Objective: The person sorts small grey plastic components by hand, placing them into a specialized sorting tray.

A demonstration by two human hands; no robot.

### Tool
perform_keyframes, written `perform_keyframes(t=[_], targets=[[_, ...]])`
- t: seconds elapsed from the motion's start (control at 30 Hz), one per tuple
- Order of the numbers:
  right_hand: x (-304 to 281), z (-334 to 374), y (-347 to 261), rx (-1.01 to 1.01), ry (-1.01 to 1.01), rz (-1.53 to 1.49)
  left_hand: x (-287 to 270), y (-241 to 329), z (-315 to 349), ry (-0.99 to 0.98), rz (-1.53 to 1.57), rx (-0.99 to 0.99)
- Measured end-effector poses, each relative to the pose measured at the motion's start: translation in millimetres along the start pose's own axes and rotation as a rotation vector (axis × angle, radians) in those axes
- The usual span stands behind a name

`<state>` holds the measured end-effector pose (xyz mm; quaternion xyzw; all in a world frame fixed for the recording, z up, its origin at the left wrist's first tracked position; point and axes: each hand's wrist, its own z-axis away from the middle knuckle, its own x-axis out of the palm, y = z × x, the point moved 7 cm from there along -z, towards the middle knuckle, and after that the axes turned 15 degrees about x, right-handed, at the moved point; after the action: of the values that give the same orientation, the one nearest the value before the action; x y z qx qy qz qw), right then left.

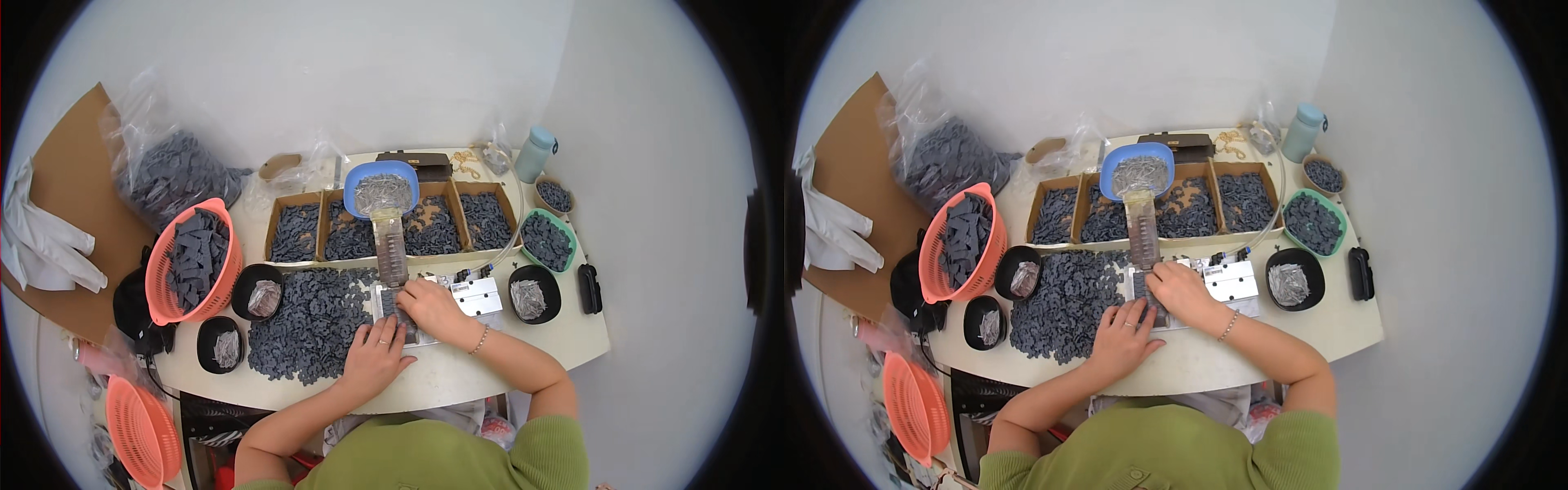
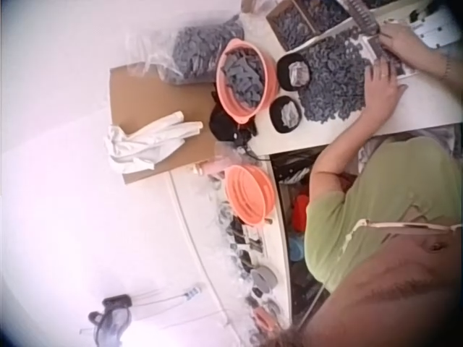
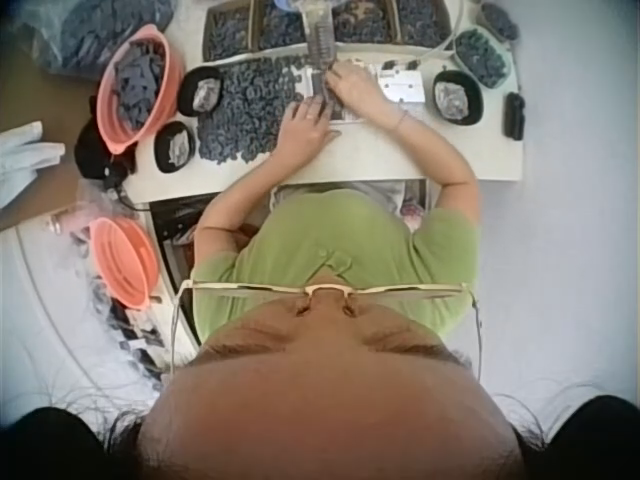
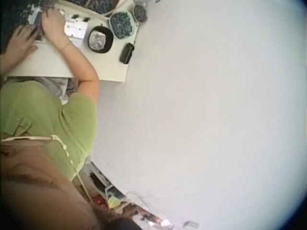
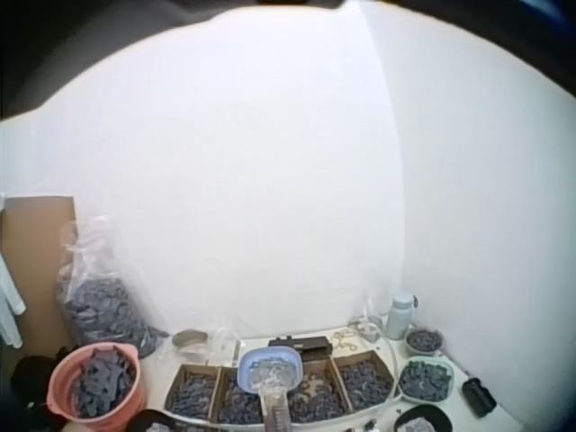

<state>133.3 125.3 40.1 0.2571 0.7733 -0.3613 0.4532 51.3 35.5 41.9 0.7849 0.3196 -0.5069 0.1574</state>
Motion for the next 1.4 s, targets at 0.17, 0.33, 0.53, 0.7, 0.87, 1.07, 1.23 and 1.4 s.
perform_keyframes(t=[0.17,0.33,0.53,0.7,0.87,1.07,1.23,1.4], targets=[[-11.2,10.9,5.0,-0.032,0.06,-0.066,0.9,-22.8,5.2,0.02,0.193,-0.122],[-16.2,25.3,2.0,-0.005,0.072,0.086,5.9,-37.5,0.2,0.011,0.188,-0.132],[-19.5,20.7,-8.9,-0.045,0.107,0.208,19.2,-36.1,-3.2,-0.054,0.143,-0.079],[-18.0,22.2,-10.3,-0.048,0.081,0.206,17.4,-33.8,-2.6,-0.071,0.112,-0.072],[-20.0,18.6,-9.4,-0.043,0.074,0.194,16.4,-27.5,2.9,-0.106,0.164,-0.07],[-22.2,17.9,-4.9,-0.016,0.066,0.124,12.5,-36.3,2.5,-0.069,0.287,-0.12],[-27.7,17.3,6.8,0.006,0.023,-0.008,10.8,-39.9,1.4,-0.047,0.255,-0.112],[-47.4,-6.3,31.0,0.084,0.069,-0.115,7.6,-41.3,2.6,-0.109,0.25,-0.047]])
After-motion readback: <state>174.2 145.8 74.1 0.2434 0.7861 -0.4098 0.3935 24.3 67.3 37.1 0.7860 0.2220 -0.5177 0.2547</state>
